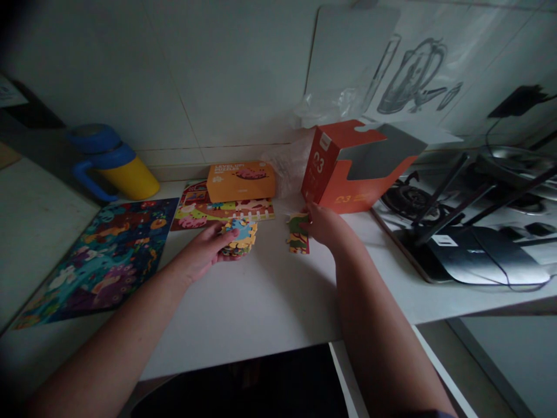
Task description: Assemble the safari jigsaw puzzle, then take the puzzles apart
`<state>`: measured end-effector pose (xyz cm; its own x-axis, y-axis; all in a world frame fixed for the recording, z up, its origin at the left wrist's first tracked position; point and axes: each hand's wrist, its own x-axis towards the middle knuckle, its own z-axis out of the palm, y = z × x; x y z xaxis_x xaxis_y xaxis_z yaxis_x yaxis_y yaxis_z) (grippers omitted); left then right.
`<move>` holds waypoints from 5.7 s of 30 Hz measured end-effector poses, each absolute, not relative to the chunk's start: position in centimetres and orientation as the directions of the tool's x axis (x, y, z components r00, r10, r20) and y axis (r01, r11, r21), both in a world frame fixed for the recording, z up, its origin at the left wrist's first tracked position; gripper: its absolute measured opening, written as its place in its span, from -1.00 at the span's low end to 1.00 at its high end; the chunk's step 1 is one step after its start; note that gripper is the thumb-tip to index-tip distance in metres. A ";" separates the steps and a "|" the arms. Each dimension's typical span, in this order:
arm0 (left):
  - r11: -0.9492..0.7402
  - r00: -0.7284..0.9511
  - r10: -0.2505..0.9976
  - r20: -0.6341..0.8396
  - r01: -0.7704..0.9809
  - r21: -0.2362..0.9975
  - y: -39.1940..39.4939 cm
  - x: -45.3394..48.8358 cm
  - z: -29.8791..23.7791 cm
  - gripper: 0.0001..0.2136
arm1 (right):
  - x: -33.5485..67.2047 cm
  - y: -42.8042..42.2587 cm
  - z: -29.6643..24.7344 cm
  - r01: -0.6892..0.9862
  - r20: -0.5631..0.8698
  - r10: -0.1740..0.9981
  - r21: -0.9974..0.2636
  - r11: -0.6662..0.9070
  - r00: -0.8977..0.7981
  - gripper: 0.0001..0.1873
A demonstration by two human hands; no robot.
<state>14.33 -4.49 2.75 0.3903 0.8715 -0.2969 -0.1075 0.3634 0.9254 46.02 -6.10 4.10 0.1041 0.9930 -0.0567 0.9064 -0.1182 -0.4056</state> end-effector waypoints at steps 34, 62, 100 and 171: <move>0.332 0.335 0.902 -0.270 -0.141 0.933 -3.8 13.9 2.7 -0.44 | 39.6 -7.4 4.9 0.773 -0.238 0.934 -0.631 0.059 -0.265 -0.77; 0.298 0.314 0.918 -0.242 -0.144 0.944 -3.5 13.8 2.4 -0.43 | 39.2 -6.8 3.7 0.821 -0.051 0.978 -0.553 0.141 -0.202 -0.76; 0.318 0.295 0.918 -0.265 -0.149 0.936 -3.6 14.0 2.4 -0.48 | 38.8 -6.8 3.6 0.860 -0.004 0.963 -0.451 0.238 -0.269 -0.76; 0.270 0.380 0.897 -0.227 -0.062 0.961 -4.6 14.6 2.2 -0.42 | 37.2 -7.1 3.5 0.134 -0.060 0.988 -0.990 -0.041 -0.140 -0.47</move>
<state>14.61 -4.56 2.20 0.3803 0.8966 -0.2271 -0.0616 0.2695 0.9610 37.17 -7.13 3.45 -0.1405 0.9883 -0.0603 0.1339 -0.0413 -0.9901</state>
